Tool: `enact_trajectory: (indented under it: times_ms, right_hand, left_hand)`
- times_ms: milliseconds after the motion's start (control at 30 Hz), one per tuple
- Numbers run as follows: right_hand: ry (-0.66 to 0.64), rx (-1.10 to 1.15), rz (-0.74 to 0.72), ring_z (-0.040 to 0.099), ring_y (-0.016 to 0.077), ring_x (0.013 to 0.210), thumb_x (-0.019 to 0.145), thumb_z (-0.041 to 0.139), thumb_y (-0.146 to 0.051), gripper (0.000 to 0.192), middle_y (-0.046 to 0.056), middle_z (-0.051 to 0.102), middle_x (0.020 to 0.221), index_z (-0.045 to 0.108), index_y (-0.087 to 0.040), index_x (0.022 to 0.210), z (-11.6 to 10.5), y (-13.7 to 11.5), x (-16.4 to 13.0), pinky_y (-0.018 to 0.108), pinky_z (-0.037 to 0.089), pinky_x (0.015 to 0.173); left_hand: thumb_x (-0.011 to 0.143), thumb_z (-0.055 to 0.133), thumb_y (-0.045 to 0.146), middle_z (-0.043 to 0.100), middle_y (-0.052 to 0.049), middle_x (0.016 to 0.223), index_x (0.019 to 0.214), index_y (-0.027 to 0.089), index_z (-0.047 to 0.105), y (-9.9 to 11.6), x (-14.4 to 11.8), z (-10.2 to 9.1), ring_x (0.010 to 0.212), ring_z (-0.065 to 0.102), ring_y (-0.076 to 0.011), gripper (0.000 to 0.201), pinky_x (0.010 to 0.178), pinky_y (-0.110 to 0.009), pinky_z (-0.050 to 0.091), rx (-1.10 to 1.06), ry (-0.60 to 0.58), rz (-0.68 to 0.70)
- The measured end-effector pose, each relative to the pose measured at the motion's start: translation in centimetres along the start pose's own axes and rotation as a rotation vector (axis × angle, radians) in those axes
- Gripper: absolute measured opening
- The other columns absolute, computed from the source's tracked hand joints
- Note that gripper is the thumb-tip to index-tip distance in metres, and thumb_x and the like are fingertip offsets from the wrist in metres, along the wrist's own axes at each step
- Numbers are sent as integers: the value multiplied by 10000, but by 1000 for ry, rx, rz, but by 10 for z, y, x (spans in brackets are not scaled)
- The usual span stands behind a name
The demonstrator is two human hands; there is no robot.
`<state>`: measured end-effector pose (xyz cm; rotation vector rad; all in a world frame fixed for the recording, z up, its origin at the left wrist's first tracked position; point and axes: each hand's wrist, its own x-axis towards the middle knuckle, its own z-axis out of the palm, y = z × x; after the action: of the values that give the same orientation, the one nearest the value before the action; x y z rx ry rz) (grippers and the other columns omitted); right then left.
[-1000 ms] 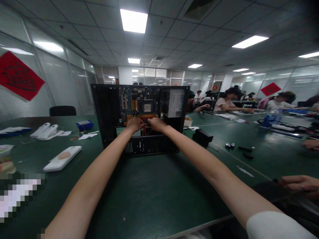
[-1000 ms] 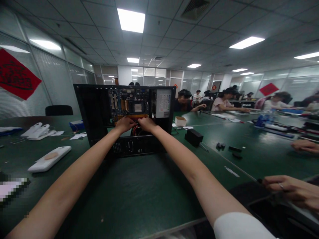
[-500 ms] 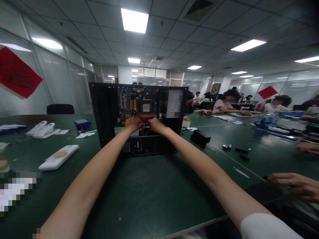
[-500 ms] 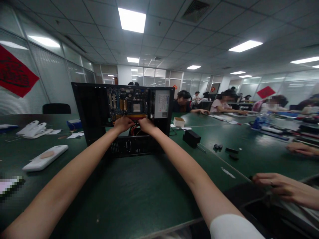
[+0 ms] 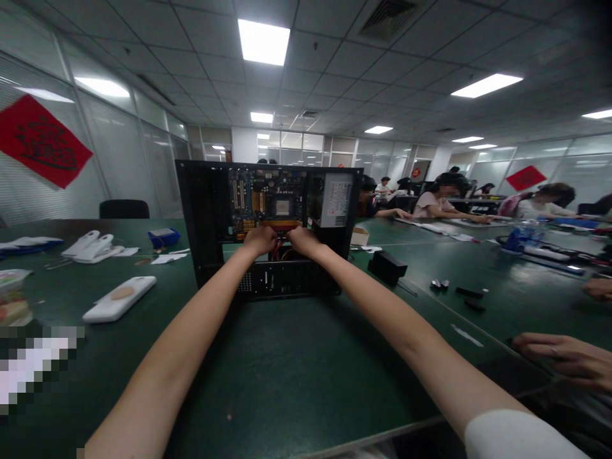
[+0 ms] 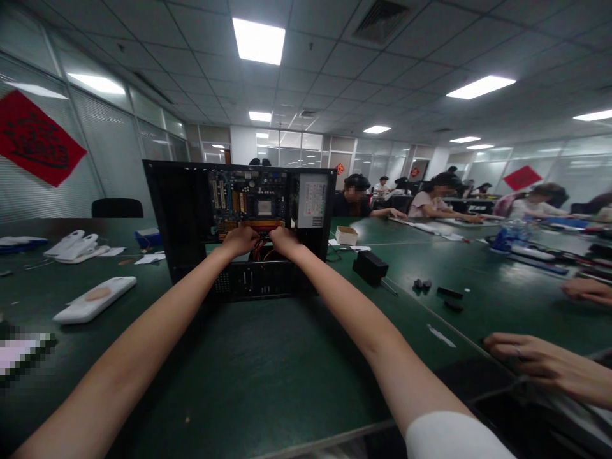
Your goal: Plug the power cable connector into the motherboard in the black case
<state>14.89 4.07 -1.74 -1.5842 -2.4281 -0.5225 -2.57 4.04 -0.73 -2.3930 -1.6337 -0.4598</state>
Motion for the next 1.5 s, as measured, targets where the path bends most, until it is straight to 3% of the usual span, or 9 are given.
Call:
enact_trajectory:
  times_ms: [467, 1300, 1500]
  right_hand:
    - [12, -36, 16, 721, 321, 1104, 936, 482, -88, 347, 233, 740, 1164, 745, -111, 1161, 2, -4, -1, 385, 575, 880]
    - [11, -30, 46, 698, 321, 1153, 950, 487, -87, 346, 246, 730, 1180, 747, -116, 1175, -1, -4, -2, 379, 531, 936]
    - [0, 47, 79, 711, 262, 1109, 1001, 455, -172, 356, 150, 751, 1198, 745, -215, 1202, 1, 0, -2, 317, 518, 896]
  left_hand:
    - [928, 530, 325, 763, -84, 1194, 1183, 305, 792, -1, 0, 0, 1138, 700, -313, 365, 949, -402, 559, -5, -11, -44]
    - [892, 556, 339, 778, -91, 1146, 1113, 308, 820, -1, 1, 2, 1107, 710, -335, 346, 922, -424, 570, -31, 26, -77]
    - [907, 560, 354, 777, -62, 1168, 1124, 308, 814, -5, 2, 4, 1130, 704, -303, 337, 929, -374, 563, -91, 30, -86]
